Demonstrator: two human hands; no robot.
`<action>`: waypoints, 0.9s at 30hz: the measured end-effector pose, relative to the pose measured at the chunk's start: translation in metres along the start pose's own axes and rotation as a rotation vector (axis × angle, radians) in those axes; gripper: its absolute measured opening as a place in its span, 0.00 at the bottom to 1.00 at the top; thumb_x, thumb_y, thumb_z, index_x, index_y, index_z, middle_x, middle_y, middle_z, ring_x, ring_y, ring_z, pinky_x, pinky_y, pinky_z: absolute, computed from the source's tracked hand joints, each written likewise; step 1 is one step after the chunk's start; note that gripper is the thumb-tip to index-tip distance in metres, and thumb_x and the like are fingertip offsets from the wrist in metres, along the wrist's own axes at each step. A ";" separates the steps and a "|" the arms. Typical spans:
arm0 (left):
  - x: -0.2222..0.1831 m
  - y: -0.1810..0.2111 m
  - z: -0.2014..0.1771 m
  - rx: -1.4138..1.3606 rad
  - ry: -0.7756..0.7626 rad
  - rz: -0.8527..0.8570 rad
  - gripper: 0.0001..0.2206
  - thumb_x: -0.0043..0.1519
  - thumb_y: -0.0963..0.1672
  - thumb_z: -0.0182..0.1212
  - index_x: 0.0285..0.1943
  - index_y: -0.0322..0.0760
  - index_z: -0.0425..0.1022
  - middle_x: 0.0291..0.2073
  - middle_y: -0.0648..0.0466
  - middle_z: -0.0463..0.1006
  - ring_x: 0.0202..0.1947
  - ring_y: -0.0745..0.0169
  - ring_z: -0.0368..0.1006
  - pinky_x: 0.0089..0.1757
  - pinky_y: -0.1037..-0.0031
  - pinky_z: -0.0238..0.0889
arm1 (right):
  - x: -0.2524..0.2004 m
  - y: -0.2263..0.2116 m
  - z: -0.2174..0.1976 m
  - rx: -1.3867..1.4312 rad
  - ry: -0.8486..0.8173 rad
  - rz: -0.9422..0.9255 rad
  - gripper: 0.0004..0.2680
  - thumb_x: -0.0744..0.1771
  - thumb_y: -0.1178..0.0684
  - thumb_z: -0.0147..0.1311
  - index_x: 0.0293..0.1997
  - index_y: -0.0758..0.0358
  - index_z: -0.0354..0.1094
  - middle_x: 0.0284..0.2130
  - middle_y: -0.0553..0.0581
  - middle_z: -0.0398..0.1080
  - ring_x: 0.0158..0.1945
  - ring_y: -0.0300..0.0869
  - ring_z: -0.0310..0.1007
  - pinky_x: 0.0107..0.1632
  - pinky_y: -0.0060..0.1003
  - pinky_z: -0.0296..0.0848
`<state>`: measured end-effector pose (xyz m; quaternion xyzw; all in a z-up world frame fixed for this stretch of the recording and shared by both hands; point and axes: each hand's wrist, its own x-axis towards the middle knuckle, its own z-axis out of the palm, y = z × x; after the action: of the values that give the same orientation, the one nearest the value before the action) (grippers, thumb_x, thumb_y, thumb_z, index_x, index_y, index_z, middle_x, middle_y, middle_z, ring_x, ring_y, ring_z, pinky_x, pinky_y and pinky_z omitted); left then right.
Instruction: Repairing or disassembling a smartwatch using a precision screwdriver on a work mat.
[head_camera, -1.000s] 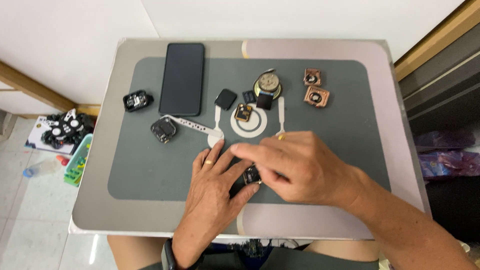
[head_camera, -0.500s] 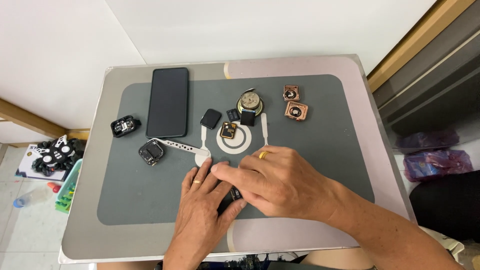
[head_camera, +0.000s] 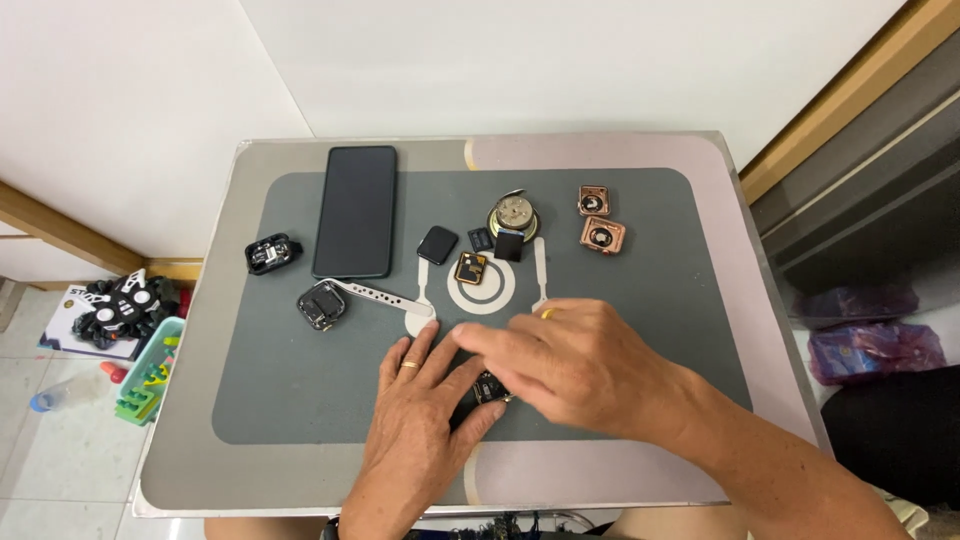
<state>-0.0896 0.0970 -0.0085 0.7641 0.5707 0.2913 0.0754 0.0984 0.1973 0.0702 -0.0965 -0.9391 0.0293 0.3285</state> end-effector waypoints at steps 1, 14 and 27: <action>0.001 0.000 0.000 0.011 0.013 0.006 0.21 0.64 0.52 0.60 0.64 0.43 0.74 0.66 0.48 0.70 0.68 0.27 0.59 0.62 0.43 0.48 | -0.002 0.003 0.001 0.023 0.029 0.009 0.09 0.69 0.62 0.57 0.56 0.64 0.69 0.24 0.48 0.64 0.20 0.41 0.56 0.29 0.37 0.65; 0.001 -0.001 0.002 -0.012 0.050 -0.001 0.18 0.62 0.51 0.64 0.56 0.40 0.78 0.63 0.45 0.73 0.68 0.32 0.60 0.63 0.43 0.47 | -0.014 0.063 0.013 0.102 0.537 0.654 0.12 0.69 0.63 0.61 0.59 0.67 0.68 0.33 0.57 0.75 0.32 0.43 0.79 0.35 0.29 0.75; -0.001 -0.002 0.008 0.030 0.054 0.001 0.19 0.61 0.51 0.64 0.56 0.40 0.78 0.63 0.47 0.73 0.68 0.33 0.61 0.63 0.43 0.47 | -0.029 0.097 0.035 -0.074 0.491 0.577 0.12 0.69 0.59 0.65 0.59 0.64 0.70 0.34 0.54 0.77 0.27 0.36 0.68 0.29 0.30 0.67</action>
<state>-0.0869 0.0989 -0.0164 0.7573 0.5763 0.3032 0.0485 0.1146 0.2865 0.0142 -0.3728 -0.7671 0.0629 0.5182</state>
